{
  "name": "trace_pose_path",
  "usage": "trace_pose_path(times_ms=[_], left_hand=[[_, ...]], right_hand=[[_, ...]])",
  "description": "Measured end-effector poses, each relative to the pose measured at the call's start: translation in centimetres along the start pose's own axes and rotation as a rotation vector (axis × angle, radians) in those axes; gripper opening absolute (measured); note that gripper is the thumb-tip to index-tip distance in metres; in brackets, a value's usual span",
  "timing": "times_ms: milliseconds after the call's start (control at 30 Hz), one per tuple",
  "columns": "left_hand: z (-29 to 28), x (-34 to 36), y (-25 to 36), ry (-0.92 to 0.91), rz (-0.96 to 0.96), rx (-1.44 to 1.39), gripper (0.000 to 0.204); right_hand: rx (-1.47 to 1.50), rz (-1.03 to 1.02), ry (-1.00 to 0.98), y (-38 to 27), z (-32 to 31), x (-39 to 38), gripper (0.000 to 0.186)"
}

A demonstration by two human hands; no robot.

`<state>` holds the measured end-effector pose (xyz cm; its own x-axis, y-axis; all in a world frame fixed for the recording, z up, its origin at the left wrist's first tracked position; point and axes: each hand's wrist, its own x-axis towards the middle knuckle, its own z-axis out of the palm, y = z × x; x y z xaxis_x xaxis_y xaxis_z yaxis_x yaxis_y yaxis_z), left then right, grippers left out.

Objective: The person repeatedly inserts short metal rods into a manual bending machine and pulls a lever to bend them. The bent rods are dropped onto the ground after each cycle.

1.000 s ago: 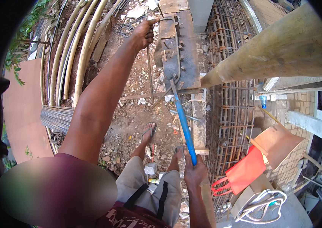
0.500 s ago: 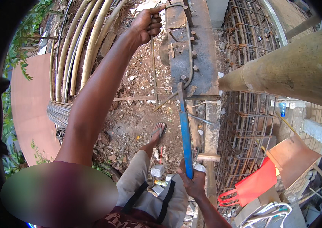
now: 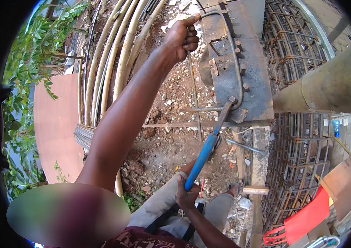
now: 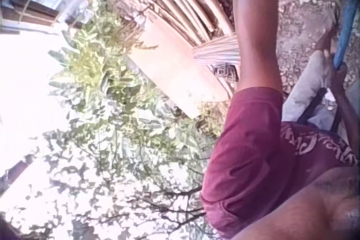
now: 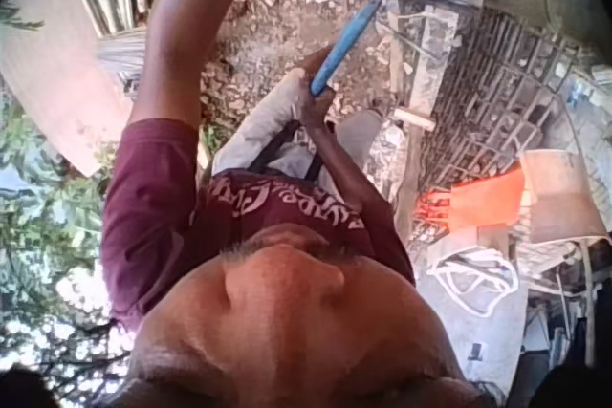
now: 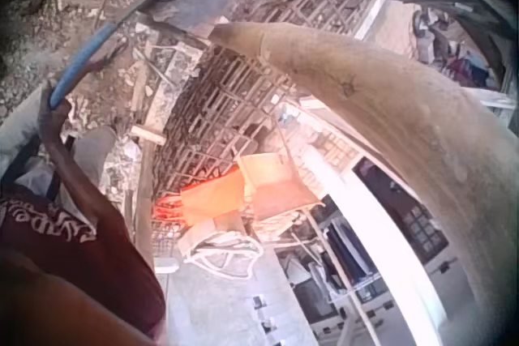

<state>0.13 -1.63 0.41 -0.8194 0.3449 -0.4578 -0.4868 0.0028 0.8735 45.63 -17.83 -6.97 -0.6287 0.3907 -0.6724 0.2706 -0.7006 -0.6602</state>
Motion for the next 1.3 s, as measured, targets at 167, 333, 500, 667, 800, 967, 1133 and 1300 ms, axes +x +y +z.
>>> trace_pose_path(times_ms=[167, 333, 500, 667, 800, 967, 1133, 1300], left_hand=[[0.8, -1.3, 2.1, 0.03, -0.165, 0.031, 0.037], [-0.1, -0.7, 3.6, -0.033, -0.291, 0.033, 0.028], [-0.1, -2.1, 6.1, -0.053, -0.315, -0.017, 0.034], [1.2, -9.1, 11.2, -0.129, -0.268, -0.334, 0.03], [-1.0, -18.1, 10.0, -0.275, -0.02, -0.645, 0.037], [-5.7, -22.9, 3.1, 0.059, -0.087, -0.926, 0.055], [-6.1, -22.7, -4.3, 0.437, -0.261, -1.388, 0.061], [-5.6, -19.1, -6.5, 0.343, 0.027, -1.331, 0.061]], right_hand=[[-0.325, -0.146, -0.078, -4.2, -3.3, -3.3, 0.055], [-0.611, -0.206, 0.015, -10.3, -6.7, -6.4, 0.049], [-0.713, -0.141, 0.084, -14.5, -8.8, -7.7, 0.044], [-0.751, 0.006, 0.243, -16.9, -6.2, -9.6, 0.035], [-0.587, -0.047, 0.3, -17.8, -3.2, -10.2, 0.026], [-0.525, -0.019, 0.392, -18.3, -0.7, -9.8, 0.031], [-0.608, 0.015, 0.47, -19.0, -0.1, -10.1, 0.041], [-0.706, 0.05, 0.434, -20.5, -1.1, -11.3, 0.041]])
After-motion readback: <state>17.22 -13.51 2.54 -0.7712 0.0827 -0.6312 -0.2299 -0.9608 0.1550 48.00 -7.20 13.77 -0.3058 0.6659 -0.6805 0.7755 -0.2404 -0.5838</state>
